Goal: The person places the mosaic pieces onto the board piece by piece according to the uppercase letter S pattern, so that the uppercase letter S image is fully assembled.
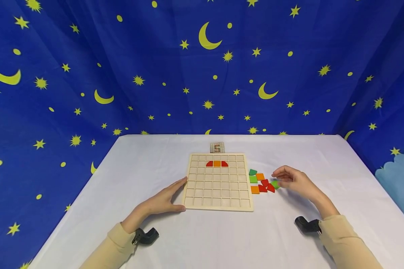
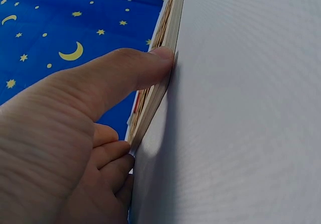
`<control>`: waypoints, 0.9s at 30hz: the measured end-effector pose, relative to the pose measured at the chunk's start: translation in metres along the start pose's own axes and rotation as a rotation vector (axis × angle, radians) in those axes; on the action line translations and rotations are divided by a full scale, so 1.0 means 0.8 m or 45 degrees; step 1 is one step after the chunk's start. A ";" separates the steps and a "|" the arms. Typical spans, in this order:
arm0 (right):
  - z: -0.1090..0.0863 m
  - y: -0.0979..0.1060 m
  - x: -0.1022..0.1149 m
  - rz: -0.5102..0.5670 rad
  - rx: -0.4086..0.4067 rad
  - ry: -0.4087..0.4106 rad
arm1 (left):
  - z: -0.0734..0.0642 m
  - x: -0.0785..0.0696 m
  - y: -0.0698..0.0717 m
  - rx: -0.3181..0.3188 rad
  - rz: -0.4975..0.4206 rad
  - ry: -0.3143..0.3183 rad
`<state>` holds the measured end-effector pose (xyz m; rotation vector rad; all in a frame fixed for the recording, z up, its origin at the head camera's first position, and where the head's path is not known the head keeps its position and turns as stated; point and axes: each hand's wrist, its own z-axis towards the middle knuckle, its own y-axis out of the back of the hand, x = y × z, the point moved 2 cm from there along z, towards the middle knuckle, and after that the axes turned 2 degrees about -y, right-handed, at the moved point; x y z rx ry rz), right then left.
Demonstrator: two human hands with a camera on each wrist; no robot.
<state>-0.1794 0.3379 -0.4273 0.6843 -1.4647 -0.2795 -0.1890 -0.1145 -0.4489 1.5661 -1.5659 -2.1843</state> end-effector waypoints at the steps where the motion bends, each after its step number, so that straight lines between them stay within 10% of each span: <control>1: 0.000 -0.001 -0.002 -0.020 0.003 0.006 | 0.000 0.000 0.000 -0.001 0.003 0.003; 27: 0.002 -0.015 -0.014 -0.360 -0.168 0.033 | 0.001 -0.001 0.000 0.010 0.039 0.015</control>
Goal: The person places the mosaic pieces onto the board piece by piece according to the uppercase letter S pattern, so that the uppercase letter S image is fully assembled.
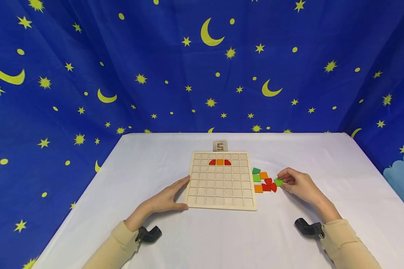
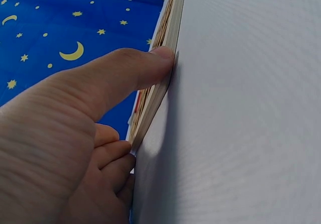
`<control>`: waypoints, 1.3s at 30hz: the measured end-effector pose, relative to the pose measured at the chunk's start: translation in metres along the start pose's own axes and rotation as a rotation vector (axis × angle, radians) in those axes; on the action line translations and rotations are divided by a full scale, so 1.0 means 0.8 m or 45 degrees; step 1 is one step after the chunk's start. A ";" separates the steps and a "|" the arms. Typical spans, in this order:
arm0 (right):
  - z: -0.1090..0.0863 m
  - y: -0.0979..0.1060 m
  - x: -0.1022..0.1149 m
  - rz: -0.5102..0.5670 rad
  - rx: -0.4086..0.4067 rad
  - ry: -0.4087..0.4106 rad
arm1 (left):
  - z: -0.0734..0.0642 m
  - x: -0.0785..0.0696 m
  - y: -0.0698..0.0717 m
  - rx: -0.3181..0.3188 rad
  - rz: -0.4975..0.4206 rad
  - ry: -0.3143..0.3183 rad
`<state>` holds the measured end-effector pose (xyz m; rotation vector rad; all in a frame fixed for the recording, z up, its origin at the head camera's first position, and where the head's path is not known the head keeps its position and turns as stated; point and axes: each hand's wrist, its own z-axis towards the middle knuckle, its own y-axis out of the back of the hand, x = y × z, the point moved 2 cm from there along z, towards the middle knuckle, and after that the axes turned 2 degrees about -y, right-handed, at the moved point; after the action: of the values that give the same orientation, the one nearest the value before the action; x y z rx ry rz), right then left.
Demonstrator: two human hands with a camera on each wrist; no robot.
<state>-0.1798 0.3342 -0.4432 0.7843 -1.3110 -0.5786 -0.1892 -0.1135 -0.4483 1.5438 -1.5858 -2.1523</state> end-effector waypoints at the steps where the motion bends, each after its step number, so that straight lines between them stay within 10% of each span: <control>1: 0.001 0.000 0.000 -0.004 -0.005 0.000 | 0.000 0.000 0.000 -0.003 -0.002 -0.001; 13: 0.010 0.028 0.008 0.138 -0.115 -0.033 | 0.002 0.001 0.000 0.005 0.006 -0.002; 21: 0.036 0.041 0.061 0.240 -0.195 0.025 | 0.001 0.002 0.001 0.007 -0.006 0.003; 39: 0.125 -0.069 0.173 0.486 0.068 0.315 | 0.001 0.002 0.001 0.002 0.002 0.005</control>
<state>-0.2498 0.1761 -0.3934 0.6055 -1.2085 -0.1371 -0.1907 -0.1141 -0.4488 1.5458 -1.5879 -2.1461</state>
